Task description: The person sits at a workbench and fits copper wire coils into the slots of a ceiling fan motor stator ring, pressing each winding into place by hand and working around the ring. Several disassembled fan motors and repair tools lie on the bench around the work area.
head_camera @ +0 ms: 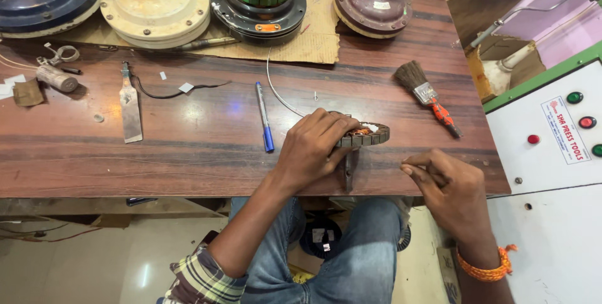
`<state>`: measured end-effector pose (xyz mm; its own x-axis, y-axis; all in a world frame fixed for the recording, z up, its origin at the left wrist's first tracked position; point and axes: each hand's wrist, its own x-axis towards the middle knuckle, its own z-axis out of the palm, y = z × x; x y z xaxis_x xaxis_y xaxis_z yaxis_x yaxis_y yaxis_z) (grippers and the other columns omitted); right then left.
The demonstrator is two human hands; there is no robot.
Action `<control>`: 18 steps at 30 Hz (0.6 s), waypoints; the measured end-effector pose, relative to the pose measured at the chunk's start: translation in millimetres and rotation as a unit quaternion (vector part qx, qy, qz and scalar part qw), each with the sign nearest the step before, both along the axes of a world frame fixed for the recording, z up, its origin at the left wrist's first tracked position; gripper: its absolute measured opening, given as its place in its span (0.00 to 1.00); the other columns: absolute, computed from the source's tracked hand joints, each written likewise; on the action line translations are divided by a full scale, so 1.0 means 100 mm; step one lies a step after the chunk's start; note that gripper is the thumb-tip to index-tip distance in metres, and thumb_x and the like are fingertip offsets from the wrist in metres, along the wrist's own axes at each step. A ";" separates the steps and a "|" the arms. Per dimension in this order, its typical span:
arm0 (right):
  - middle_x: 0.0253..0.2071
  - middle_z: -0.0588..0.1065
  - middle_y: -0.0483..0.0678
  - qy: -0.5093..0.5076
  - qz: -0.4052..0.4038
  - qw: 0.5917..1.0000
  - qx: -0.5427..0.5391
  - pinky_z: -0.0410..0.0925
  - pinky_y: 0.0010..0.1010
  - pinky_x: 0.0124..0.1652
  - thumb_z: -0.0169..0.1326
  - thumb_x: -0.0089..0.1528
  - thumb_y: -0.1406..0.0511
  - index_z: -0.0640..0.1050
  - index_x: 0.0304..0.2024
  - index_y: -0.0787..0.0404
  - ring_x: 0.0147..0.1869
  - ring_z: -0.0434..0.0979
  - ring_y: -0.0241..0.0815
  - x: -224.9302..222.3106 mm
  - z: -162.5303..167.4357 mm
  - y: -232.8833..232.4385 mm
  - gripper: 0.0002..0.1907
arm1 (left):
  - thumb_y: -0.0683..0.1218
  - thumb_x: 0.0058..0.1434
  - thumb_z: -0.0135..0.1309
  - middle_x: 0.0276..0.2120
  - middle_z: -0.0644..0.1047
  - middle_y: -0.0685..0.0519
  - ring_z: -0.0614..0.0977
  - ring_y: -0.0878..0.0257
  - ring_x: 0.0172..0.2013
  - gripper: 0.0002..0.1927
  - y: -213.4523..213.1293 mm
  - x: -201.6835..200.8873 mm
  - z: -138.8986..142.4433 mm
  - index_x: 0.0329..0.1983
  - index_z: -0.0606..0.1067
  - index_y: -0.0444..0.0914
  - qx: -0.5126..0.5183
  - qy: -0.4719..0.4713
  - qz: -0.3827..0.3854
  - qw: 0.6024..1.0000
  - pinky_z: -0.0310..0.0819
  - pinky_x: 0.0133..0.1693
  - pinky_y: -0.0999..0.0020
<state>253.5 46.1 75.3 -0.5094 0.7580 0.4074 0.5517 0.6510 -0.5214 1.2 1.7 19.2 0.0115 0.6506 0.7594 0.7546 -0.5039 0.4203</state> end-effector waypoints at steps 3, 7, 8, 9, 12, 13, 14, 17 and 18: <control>0.17 0.69 0.48 -0.027 -0.010 0.998 -0.055 0.58 0.27 0.24 0.64 0.60 0.69 0.81 0.35 0.64 0.21 0.59 0.32 -0.14 0.15 0.00 0.04 | 0.44 0.52 0.66 0.46 0.80 0.52 0.80 0.54 0.45 0.23 0.00 0.01 -0.04 0.52 0.76 0.38 -0.003 -0.004 0.003 1.000 0.76 0.48 0.59; 0.21 0.69 0.42 0.027 0.046 0.998 -0.026 0.57 0.24 0.24 0.63 0.60 0.70 0.79 0.35 0.65 0.23 0.59 0.27 -0.40 0.27 0.10 0.04 | 0.44 0.57 0.66 0.45 0.80 0.52 0.80 0.56 0.45 0.22 -0.02 0.04 -0.05 0.55 0.77 0.39 0.015 0.013 0.012 1.000 0.76 0.47 0.60; 0.21 0.69 0.41 0.030 0.058 0.998 -0.018 0.56 0.24 0.24 0.62 0.61 0.71 0.79 0.36 0.65 0.23 0.59 0.27 -0.45 0.29 0.13 0.04 | 0.44 0.57 0.66 0.45 0.80 0.52 0.80 0.57 0.45 0.22 -0.03 0.06 -0.04 0.55 0.76 0.39 0.016 0.020 0.021 0.999 0.76 0.46 0.60; 0.22 0.69 0.40 0.034 0.068 0.997 -0.010 0.55 0.24 0.24 0.62 0.61 0.71 0.79 0.36 0.65 0.23 0.58 0.27 -0.50 0.29 0.16 0.04 | 0.45 0.58 0.66 0.45 0.80 0.52 0.80 0.57 0.45 0.21 -0.05 0.08 -0.04 0.55 0.76 0.39 0.017 0.026 0.029 0.999 0.76 0.46 0.60; 0.18 0.62 0.42 0.015 0.030 0.999 -0.032 0.52 0.26 0.24 0.63 0.62 0.71 0.80 0.35 0.65 0.23 0.54 0.28 -0.56 0.30 0.24 0.04 | 0.46 0.55 0.67 0.44 0.80 0.52 0.78 0.57 0.42 0.22 -0.10 0.15 -0.03 0.53 0.77 0.40 0.031 0.020 0.065 0.997 0.74 0.43 0.60; 0.18 0.63 0.42 0.016 0.038 0.998 -0.043 0.52 0.26 0.24 0.62 0.62 0.71 0.79 0.35 0.65 0.23 0.55 0.28 -0.57 0.29 0.27 0.04 | 0.46 0.55 0.67 0.45 0.79 0.53 0.78 0.57 0.43 0.23 -0.10 0.16 -0.03 0.54 0.77 0.40 0.032 0.021 0.068 0.997 0.73 0.43 0.60; 0.18 0.63 0.41 0.017 0.045 0.997 -0.055 0.53 0.26 0.24 0.62 0.62 0.71 0.79 0.35 0.65 0.23 0.55 0.27 -0.58 0.29 0.29 0.04 | 0.46 0.55 0.67 0.45 0.79 0.53 0.78 0.57 0.43 0.23 -0.11 0.16 -0.02 0.54 0.77 0.40 0.032 0.023 0.072 0.997 0.73 0.43 0.60; 0.20 0.64 0.40 0.021 0.071 0.996 -0.054 0.54 0.24 0.25 0.62 0.62 0.71 0.79 0.35 0.65 0.25 0.56 0.26 -0.57 0.28 0.31 0.03 | 0.46 0.54 0.67 0.44 0.78 0.53 0.77 0.56 0.44 0.23 -0.11 0.16 0.00 0.54 0.77 0.41 0.026 0.017 0.069 0.997 0.72 0.44 0.59; 0.21 0.65 0.40 0.022 0.080 0.995 -0.048 0.54 0.24 0.25 0.61 0.62 0.71 0.79 0.36 0.66 0.26 0.55 0.26 -0.56 0.28 0.30 0.03 | 0.46 0.54 0.68 0.44 0.77 0.53 0.77 0.56 0.44 0.23 -0.11 0.16 0.00 0.54 0.77 0.41 0.023 0.013 0.067 0.997 0.72 0.44 0.59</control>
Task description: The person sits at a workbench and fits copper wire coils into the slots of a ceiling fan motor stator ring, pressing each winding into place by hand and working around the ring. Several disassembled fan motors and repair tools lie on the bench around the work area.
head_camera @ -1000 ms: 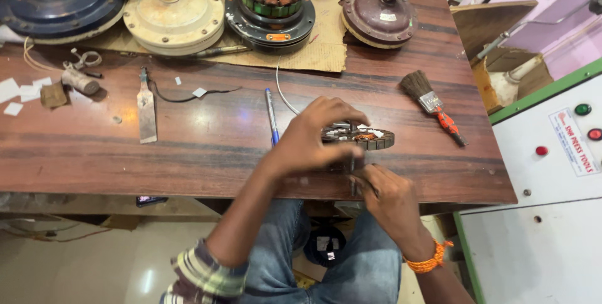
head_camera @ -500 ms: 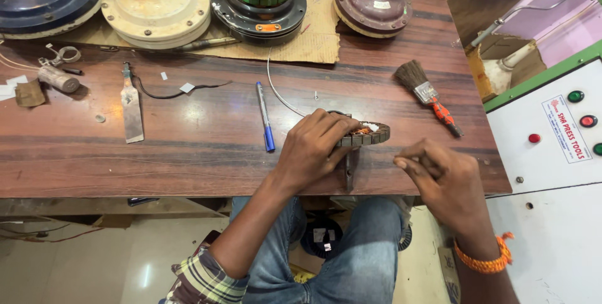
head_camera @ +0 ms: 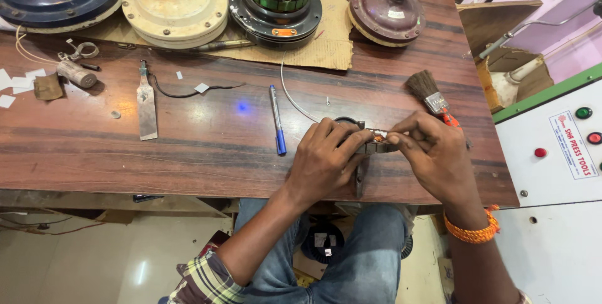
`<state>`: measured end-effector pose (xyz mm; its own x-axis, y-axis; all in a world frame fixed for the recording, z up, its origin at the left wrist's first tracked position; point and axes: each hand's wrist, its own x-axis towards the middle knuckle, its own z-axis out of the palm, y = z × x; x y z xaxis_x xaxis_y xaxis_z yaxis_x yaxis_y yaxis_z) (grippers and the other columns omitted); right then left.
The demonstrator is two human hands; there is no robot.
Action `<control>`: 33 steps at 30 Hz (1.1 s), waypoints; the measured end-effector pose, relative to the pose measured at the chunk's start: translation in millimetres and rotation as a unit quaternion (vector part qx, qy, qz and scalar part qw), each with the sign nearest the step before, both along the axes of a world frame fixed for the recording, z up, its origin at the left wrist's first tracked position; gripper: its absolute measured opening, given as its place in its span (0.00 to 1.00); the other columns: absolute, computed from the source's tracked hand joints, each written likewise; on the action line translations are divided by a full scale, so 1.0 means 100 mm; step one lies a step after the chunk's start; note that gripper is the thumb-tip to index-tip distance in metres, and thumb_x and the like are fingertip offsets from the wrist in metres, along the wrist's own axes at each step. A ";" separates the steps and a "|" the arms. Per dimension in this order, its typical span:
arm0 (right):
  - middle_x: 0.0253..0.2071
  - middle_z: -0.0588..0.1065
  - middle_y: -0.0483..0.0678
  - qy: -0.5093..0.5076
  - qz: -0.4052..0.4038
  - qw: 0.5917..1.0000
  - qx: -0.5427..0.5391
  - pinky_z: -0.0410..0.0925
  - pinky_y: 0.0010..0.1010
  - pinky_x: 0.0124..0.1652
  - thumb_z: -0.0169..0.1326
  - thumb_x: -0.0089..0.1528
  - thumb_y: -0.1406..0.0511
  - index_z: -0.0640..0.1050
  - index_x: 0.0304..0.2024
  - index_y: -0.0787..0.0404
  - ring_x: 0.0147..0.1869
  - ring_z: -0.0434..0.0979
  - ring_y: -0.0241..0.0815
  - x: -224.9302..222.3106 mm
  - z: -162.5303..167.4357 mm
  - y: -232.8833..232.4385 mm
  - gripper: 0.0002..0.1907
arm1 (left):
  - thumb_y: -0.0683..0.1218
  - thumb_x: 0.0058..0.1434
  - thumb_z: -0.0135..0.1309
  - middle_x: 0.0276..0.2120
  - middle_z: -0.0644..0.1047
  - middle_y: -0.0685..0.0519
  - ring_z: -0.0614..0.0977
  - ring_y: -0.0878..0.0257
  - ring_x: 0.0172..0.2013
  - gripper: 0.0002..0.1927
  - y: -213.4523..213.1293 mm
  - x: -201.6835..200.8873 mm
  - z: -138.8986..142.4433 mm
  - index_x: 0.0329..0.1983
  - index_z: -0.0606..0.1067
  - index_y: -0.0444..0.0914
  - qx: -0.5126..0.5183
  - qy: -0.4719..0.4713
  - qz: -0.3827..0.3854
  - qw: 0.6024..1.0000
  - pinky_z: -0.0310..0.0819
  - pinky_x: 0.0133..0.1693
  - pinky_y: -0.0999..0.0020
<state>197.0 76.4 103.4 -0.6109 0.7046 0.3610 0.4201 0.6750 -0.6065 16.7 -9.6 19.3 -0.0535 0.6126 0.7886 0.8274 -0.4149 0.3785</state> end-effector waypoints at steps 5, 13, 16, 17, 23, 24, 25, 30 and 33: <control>0.22 0.67 0.38 0.018 -0.012 0.999 -0.025 0.56 0.22 0.26 0.61 0.62 0.71 0.78 0.36 0.66 0.27 0.59 0.23 0.04 0.04 0.00 0.04 | 0.44 0.51 0.69 0.44 0.78 0.55 0.78 0.57 0.44 0.24 0.03 -0.01 -0.01 0.52 0.77 0.41 -0.007 -0.051 -0.022 0.998 0.73 0.47 0.59; 0.20 0.67 0.48 -0.036 -0.060 0.995 0.071 0.56 0.31 0.25 0.64 0.63 0.68 0.80 0.37 0.64 0.23 0.60 0.35 -0.17 -0.03 0.38 0.06 | 0.46 0.53 0.69 0.45 0.80 0.55 0.77 0.57 0.42 0.22 0.03 -0.03 -0.02 0.51 0.78 0.41 0.001 -0.034 -0.037 0.999 0.72 0.46 0.60; 0.22 0.72 0.51 -0.067 -0.030 0.989 0.124 0.61 0.35 0.26 0.63 0.62 0.65 0.80 0.37 0.62 0.23 0.68 0.42 -0.26 -0.10 0.56 0.07 | 0.50 0.54 0.67 0.46 0.80 0.53 0.76 0.55 0.42 0.23 0.01 -0.05 -0.01 0.51 0.78 0.39 0.005 -0.043 -0.063 0.997 0.72 0.46 0.59; 0.23 0.73 0.51 -0.083 -0.023 0.984 0.155 0.63 0.37 0.27 0.63 0.62 0.64 0.80 0.37 0.62 0.24 0.71 0.45 -0.30 -0.14 0.61 0.08 | 0.52 0.55 0.67 0.46 0.80 0.53 0.76 0.54 0.42 0.23 0.01 -0.05 0.00 0.52 0.77 0.39 0.008 -0.046 -0.072 0.996 0.72 0.46 0.59; 0.22 0.76 0.53 -0.132 -0.070 0.981 0.123 0.66 0.38 0.27 0.64 0.61 0.58 0.82 0.38 0.58 0.24 0.76 0.47 -0.28 -0.24 0.71 0.11 | 0.61 0.60 0.61 0.39 0.83 0.54 0.82 0.55 0.42 0.24 0.13 0.04 0.12 0.51 0.79 0.42 -0.125 -0.170 -0.030 0.977 0.76 0.46 0.60; 0.22 0.76 0.53 -0.125 -0.075 0.983 0.112 0.67 0.37 0.26 0.65 0.60 0.58 0.83 0.38 0.58 0.23 0.77 0.46 -0.28 -0.26 0.69 0.11 | 0.63 0.60 0.61 0.38 0.83 0.53 0.83 0.55 0.42 0.26 0.18 0.05 0.14 0.51 0.79 0.42 -0.168 -0.209 -0.019 0.963 0.76 0.45 0.60; 0.21 0.76 0.53 -0.116 -0.085 0.985 0.101 0.67 0.36 0.26 0.65 0.60 0.58 0.83 0.39 0.58 0.23 0.77 0.45 -0.29 -0.27 0.69 0.11 | 0.65 0.57 0.61 0.35 0.83 0.52 0.83 0.54 0.40 0.28 0.25 0.03 0.17 0.53 0.78 0.43 -0.224 -0.226 -0.014 0.948 0.77 0.44 0.59; 0.20 0.74 0.50 -0.074 -0.087 0.990 0.084 0.65 0.33 0.23 0.65 0.60 0.60 0.84 0.38 0.59 0.20 0.74 0.39 -0.33 -0.26 0.61 0.10 | 0.67 0.49 0.65 0.30 0.84 0.50 0.83 0.55 0.37 0.29 0.71 -0.15 0.22 0.46 0.83 0.45 -0.365 -0.198 -0.024 0.909 0.75 0.41 0.59; 0.16 0.69 0.51 -0.085 -0.098 0.984 0.120 0.61 0.36 0.23 0.67 0.60 0.60 0.84 0.38 0.60 0.17 0.67 0.40 -0.34 -0.22 0.55 0.11 | 0.57 0.50 0.62 0.27 0.82 0.48 0.84 0.58 0.28 0.21 0.83 -0.22 0.06 0.42 0.85 0.42 -0.366 -0.228 -0.096 0.897 0.78 0.35 0.63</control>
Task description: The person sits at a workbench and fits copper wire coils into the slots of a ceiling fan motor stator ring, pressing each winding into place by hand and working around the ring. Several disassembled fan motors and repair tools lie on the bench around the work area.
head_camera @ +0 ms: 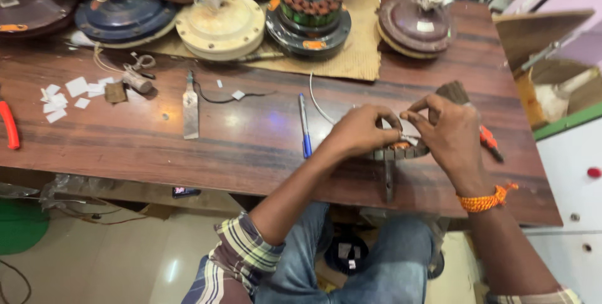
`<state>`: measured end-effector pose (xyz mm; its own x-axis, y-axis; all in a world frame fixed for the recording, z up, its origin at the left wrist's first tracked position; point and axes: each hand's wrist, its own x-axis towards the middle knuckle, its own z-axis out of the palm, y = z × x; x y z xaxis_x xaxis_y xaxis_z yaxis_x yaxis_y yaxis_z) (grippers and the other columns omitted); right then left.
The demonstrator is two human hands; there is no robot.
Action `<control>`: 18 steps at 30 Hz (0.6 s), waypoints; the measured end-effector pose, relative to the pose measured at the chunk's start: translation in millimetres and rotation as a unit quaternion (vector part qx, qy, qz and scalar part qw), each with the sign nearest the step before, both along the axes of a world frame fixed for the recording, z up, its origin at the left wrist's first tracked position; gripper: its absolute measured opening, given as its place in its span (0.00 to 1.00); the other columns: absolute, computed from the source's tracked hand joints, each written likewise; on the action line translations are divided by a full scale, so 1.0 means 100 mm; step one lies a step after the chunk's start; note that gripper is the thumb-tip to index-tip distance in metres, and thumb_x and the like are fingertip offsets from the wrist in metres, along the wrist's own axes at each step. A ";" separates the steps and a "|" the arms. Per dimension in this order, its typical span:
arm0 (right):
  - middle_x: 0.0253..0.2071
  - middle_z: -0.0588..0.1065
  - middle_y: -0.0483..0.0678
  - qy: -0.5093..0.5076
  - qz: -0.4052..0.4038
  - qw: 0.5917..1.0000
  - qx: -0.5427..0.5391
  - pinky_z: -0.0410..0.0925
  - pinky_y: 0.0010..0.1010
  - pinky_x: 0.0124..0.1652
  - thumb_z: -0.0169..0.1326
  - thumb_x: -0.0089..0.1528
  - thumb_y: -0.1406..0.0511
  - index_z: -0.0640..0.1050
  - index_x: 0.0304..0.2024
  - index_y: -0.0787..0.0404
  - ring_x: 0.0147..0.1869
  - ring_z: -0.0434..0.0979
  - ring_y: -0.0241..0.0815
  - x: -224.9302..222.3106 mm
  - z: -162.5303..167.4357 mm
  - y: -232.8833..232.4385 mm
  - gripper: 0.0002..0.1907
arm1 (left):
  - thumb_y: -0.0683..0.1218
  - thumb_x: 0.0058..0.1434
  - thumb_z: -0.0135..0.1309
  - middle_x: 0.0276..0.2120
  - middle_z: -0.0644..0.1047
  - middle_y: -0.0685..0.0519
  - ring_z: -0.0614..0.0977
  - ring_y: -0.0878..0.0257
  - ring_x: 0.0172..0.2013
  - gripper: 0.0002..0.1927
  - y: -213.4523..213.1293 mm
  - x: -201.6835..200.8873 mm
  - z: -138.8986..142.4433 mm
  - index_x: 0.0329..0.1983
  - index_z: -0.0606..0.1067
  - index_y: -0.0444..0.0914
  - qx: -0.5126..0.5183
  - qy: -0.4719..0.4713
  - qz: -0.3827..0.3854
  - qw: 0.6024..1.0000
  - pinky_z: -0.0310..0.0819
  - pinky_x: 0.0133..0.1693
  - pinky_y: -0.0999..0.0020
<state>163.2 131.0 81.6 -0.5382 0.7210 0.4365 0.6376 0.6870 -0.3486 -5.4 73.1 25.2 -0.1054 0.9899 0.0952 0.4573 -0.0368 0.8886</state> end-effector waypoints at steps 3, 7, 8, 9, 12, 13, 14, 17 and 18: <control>0.15 0.66 0.48 0.060 0.010 0.995 -0.079 0.61 0.34 0.22 0.66 0.61 0.60 0.82 0.39 0.61 0.18 0.66 0.34 0.06 0.06 -0.14 0.12 | 0.53 0.58 0.61 0.27 0.81 0.52 0.78 0.66 0.30 0.15 -0.03 -0.08 -0.19 0.42 0.84 0.39 0.042 -0.107 -0.053 0.992 0.73 0.36 0.68; 0.14 0.63 0.48 0.014 0.029 0.998 -0.049 0.57 0.35 0.23 0.67 0.60 0.60 0.84 0.37 0.60 0.18 0.60 0.37 0.18 0.14 -0.42 0.11 | 0.47 0.59 0.64 0.32 0.82 0.55 0.81 0.70 0.35 0.10 -0.16 -0.26 -0.28 0.43 0.84 0.38 0.111 -0.178 -0.119 0.970 0.75 0.40 0.71; 0.14 0.64 0.47 0.001 0.035 0.998 -0.051 0.57 0.35 0.22 0.67 0.59 0.60 0.83 0.36 0.60 0.17 0.60 0.36 0.20 0.15 -0.50 0.11 | 0.46 0.60 0.64 0.31 0.82 0.55 0.80 0.70 0.35 0.10 -0.19 -0.30 -0.26 0.43 0.84 0.39 0.113 -0.179 -0.130 0.969 0.74 0.40 0.71; 0.13 0.65 0.46 -0.012 0.040 0.998 -0.053 0.56 0.35 0.21 0.68 0.58 0.59 0.83 0.35 0.60 0.17 0.60 0.36 0.20 0.15 -0.58 0.11 | 0.45 0.60 0.64 0.30 0.81 0.54 0.80 0.69 0.35 0.10 -0.22 -0.32 -0.24 0.44 0.84 0.39 0.115 -0.180 -0.142 0.967 0.74 0.39 0.70; 0.28 0.76 0.46 0.070 0.129 0.989 -0.033 0.65 0.28 0.27 0.63 0.61 0.61 0.80 0.38 0.60 0.25 0.73 0.30 0.21 0.13 -0.76 0.10 | 0.44 0.59 0.64 0.27 0.79 0.54 0.79 0.67 0.33 0.10 -0.29 -0.35 -0.12 0.44 0.85 0.41 0.160 -0.085 -0.139 0.974 0.73 0.39 0.69; 0.24 0.74 0.49 0.036 0.076 0.996 -0.042 0.64 0.31 0.26 0.65 0.61 0.61 0.82 0.39 0.59 0.23 0.71 0.36 0.21 0.12 -0.80 0.10 | 0.44 0.59 0.64 0.28 0.80 0.54 0.79 0.67 0.33 0.10 -0.31 -0.34 -0.08 0.45 0.85 0.42 0.166 -0.082 -0.139 0.973 0.73 0.38 0.69; 0.21 0.72 0.52 0.003 0.022 0.999 -0.050 0.63 0.34 0.25 0.66 0.60 0.61 0.83 0.40 0.59 0.21 0.69 0.42 0.21 0.09 -0.84 0.10 | 0.44 0.59 0.64 0.28 0.80 0.55 0.80 0.67 0.33 0.10 -0.32 -0.33 -0.05 0.45 0.85 0.43 0.173 -0.079 -0.139 0.972 0.73 0.38 0.69; 0.26 0.76 0.53 0.032 0.027 0.999 -0.026 0.66 0.34 0.27 0.66 0.60 0.63 0.82 0.39 0.61 0.24 0.75 0.44 0.24 -0.01 -0.92 0.10 | 0.44 0.58 0.64 0.28 0.80 0.55 0.80 0.66 0.31 0.11 -0.35 -0.30 0.00 0.45 0.84 0.43 0.174 -0.060 -0.125 0.975 0.73 0.36 0.69; 0.30 0.79 0.52 0.064 0.055 0.996 -0.011 0.68 0.32 0.28 0.65 0.61 0.64 0.80 0.38 0.63 0.26 0.78 0.42 0.25 -0.05 -0.94 0.09 | 0.44 0.58 0.64 0.28 0.79 0.54 0.79 0.66 0.30 0.11 -0.35 -0.30 0.00 0.45 0.84 0.43 0.169 -0.052 -0.119 0.977 0.72 0.35 0.69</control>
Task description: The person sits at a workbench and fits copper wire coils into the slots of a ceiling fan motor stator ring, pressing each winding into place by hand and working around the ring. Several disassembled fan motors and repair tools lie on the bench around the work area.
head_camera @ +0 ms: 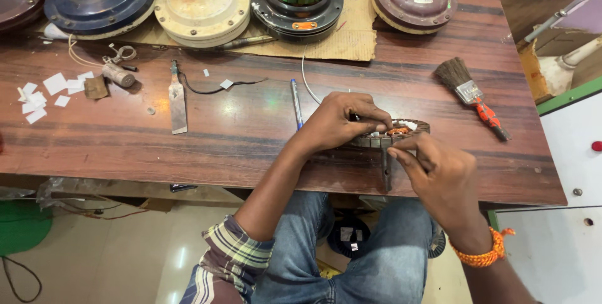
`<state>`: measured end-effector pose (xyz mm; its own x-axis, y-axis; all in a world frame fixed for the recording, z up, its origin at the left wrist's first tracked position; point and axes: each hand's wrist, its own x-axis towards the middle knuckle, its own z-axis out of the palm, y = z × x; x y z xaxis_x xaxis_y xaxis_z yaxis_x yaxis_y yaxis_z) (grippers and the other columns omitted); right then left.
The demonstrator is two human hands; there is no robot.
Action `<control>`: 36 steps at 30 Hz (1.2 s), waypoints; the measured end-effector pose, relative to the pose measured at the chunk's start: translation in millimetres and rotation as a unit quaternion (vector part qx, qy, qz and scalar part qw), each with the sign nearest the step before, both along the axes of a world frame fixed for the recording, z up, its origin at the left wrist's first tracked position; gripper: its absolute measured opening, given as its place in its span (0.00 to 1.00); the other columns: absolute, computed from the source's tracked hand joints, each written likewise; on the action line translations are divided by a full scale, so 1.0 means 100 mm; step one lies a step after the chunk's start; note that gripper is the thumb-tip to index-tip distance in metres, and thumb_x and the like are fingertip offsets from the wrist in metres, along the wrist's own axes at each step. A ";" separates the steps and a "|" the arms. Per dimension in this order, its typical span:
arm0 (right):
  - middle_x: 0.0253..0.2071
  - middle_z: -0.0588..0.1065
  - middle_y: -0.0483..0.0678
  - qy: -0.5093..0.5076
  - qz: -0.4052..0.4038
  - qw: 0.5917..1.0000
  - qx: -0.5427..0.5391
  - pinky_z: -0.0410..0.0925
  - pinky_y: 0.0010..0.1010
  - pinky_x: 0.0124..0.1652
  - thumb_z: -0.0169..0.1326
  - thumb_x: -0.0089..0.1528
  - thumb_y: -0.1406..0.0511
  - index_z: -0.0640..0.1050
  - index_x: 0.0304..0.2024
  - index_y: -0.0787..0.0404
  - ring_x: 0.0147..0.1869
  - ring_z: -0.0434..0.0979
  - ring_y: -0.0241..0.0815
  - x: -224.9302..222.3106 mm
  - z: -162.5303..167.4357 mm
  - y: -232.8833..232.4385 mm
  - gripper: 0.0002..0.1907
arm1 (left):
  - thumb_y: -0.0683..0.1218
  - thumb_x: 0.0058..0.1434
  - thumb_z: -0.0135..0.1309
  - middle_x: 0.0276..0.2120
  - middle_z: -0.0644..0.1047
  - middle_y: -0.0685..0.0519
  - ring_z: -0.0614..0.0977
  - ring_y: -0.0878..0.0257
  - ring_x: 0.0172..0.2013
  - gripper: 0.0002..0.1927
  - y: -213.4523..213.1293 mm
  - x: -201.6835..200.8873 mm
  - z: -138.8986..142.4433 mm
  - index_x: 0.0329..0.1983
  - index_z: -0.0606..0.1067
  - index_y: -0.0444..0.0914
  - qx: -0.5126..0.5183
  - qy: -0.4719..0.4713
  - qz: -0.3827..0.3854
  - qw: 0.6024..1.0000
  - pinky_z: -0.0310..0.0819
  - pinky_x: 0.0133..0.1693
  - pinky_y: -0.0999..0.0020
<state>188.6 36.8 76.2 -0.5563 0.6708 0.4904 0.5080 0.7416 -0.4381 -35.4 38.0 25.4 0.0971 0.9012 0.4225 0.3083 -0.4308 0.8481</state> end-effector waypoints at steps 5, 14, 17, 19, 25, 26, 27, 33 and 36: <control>0.33 0.79 0.52 0.014 0.013 1.000 0.021 0.70 0.34 0.30 0.62 0.61 0.66 0.79 0.36 0.62 0.30 0.80 0.45 0.09 -0.30 -0.01 0.06 | 0.45 0.57 0.64 0.29 0.80 0.54 0.80 0.65 0.32 0.11 0.04 -0.03 -0.04 0.44 0.84 0.42 -0.008 -0.002 -0.013 1.000 0.73 0.38 0.68; 0.31 0.76 0.56 0.032 -0.004 0.999 0.029 0.68 0.42 0.32 0.59 0.61 0.70 0.78 0.37 0.61 0.33 0.77 0.57 0.10 -1.02 0.20 0.04 | 0.48 0.52 0.68 0.46 0.78 0.48 0.78 0.52 0.47 0.25 -0.36 0.29 0.04 0.53 0.78 0.39 0.178 0.104 0.096 0.974 0.73 0.51 0.59; 0.29 0.77 0.55 0.081 -0.008 0.996 -0.033 0.68 0.39 0.30 0.60 0.59 0.70 0.79 0.35 0.62 0.29 0.78 0.52 0.07 -1.11 0.19 0.03 | 0.45 0.53 0.66 0.46 0.79 0.50 0.79 0.51 0.47 0.27 -0.45 0.38 0.06 0.57 0.77 0.40 0.142 0.169 0.152 0.963 0.75 0.50 0.59; 0.28 0.78 0.55 0.112 -0.019 0.992 -0.063 0.68 0.36 0.29 0.60 0.58 0.71 0.81 0.36 0.63 0.26 0.78 0.48 0.09 -1.09 0.19 0.04 | 0.43 0.54 0.66 0.47 0.80 0.51 0.80 0.52 0.46 0.25 -0.42 0.34 0.05 0.57 0.77 0.41 0.149 0.182 0.167 0.958 0.77 0.49 0.61; 0.32 0.81 0.51 0.149 -0.026 0.984 -0.091 0.70 0.27 0.32 0.62 0.59 0.72 0.82 0.37 0.65 0.30 0.80 0.35 0.30 -0.84 0.10 0.04 | 0.42 0.54 0.66 0.47 0.82 0.55 0.83 0.55 0.44 0.23 -0.38 0.06 -0.04 0.55 0.78 0.45 0.211 0.208 0.156 0.942 0.78 0.46 0.62; 0.32 0.81 0.51 0.137 -0.017 0.986 -0.092 0.70 0.27 0.31 0.63 0.58 0.72 0.82 0.37 0.65 0.29 0.79 0.35 0.30 -0.79 0.07 0.05 | 0.43 0.53 0.67 0.46 0.82 0.57 0.83 0.56 0.42 0.23 -0.38 0.04 -0.03 0.54 0.78 0.45 0.200 0.213 0.166 0.942 0.78 0.45 0.63; 0.32 0.81 0.50 0.127 -0.007 0.988 -0.091 0.69 0.26 0.31 0.64 0.57 0.72 0.83 0.38 0.65 0.28 0.79 0.35 0.29 -0.72 0.05 0.06 | 0.43 0.52 0.67 0.44 0.83 0.58 0.83 0.57 0.41 0.23 -0.39 0.03 -0.03 0.53 0.79 0.46 0.191 0.221 0.178 0.940 0.78 0.44 0.63; 0.35 0.81 0.49 0.110 0.044 0.993 -0.017 0.71 0.25 0.35 0.63 0.61 0.71 0.82 0.40 0.63 0.35 0.82 0.35 0.29 -0.19 0.02 0.05 | 0.46 0.52 0.69 0.41 0.82 0.58 0.80 0.58 0.39 0.25 -0.46 0.16 0.05 0.55 0.78 0.45 0.190 0.229 0.199 0.934 0.74 0.42 0.62; 0.30 0.80 0.51 0.064 0.036 0.997 0.003 0.67 0.30 0.31 0.65 0.59 0.71 0.84 0.38 0.64 0.28 0.78 0.38 0.18 -0.02 0.07 0.04 | 0.48 0.51 0.69 0.39 0.81 0.58 0.79 0.58 0.39 0.27 -0.44 0.19 0.05 0.56 0.78 0.44 0.192 0.224 0.206 0.933 0.73 0.44 0.61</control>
